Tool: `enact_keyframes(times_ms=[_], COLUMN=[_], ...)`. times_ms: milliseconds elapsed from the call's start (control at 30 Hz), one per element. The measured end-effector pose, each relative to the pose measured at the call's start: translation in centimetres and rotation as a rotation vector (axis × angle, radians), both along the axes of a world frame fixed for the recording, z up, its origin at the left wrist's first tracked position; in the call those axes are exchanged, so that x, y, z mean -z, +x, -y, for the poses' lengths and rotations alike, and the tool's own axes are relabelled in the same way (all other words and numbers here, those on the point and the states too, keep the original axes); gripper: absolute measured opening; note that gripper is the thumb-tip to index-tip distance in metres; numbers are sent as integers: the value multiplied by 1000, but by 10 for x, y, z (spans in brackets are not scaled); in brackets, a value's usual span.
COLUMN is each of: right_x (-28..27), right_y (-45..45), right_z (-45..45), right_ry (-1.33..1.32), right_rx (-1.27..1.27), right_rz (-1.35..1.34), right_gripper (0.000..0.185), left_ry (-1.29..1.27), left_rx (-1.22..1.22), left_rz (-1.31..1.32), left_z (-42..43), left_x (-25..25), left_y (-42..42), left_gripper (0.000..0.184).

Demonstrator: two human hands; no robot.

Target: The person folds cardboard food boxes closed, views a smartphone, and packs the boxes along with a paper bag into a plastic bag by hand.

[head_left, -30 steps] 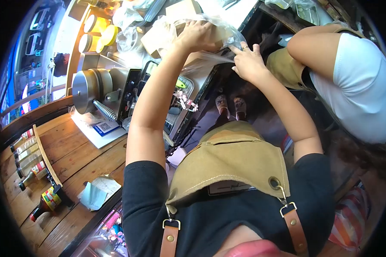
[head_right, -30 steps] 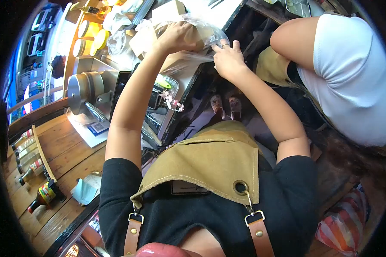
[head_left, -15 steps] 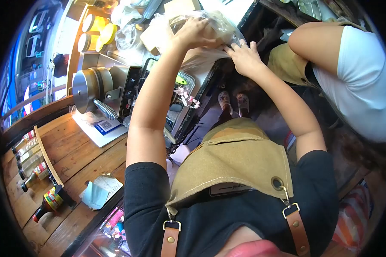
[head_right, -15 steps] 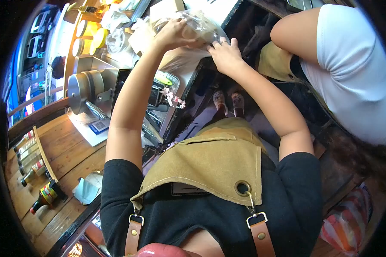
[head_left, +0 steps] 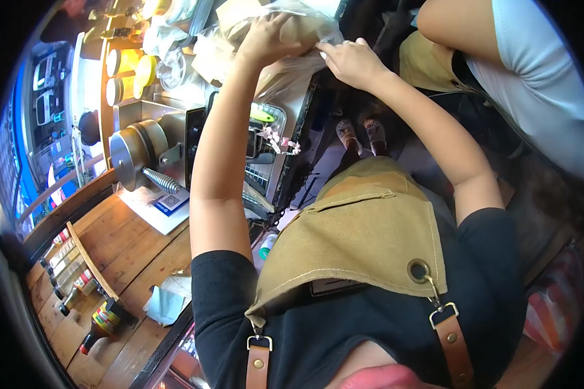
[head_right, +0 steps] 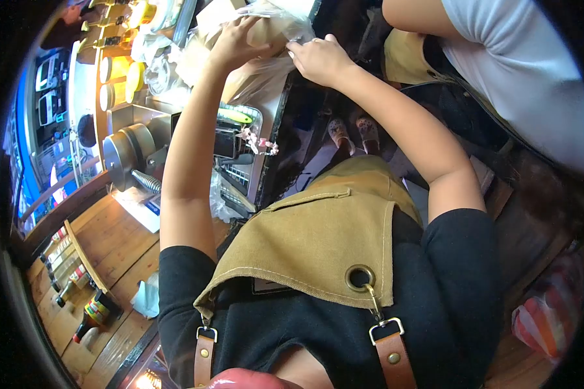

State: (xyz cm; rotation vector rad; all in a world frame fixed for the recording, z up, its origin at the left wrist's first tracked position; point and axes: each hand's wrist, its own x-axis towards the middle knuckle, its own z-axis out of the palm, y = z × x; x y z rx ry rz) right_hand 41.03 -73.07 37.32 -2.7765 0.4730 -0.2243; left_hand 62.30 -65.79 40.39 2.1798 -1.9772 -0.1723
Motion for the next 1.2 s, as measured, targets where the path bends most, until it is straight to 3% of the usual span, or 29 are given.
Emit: enact_keyframes(times_ms=[67, 100, 233, 400, 500, 667, 933, 1000, 1200], right_x=[2, 10, 32, 42, 46, 49, 50, 49, 33], right_y=[6, 9, 18, 23, 31, 29, 32, 33, 19], right_z=[7, 12, 20, 22, 18, 10, 2, 1, 12], right_ry=[58, -124, -327, -387, -391, -339, -305, -295, -223], right_rx=[35, -28, -173, -230, -140, -99, -29, -31, -97], right_rz=[90, 96, 257, 333, 582, 481, 489, 504, 472], right_gripper=[19, 16, 12, 10, 8, 10, 15, 14, 17], left_ry=[-2, -2, -127, -94, -4, -99, 25, 190, -23], left_rx=[12, 19, 71, 32, 7, 9, -32, -104, -113], left_rz=[0, 0, 53, -4, -42, -1, 57, 199, 298], left_z=[2, 2, 2, 1, -2, -5, -7, -7, -31], left_x=[1, 0, 4, -5, -20, 1, -12, -19, -2], left_y=[0, 1, 3, -4, -15, -6, -15, -27, -39], left_gripper=[70, 70, 69, 68, 71, 73, 80, 92, 95])
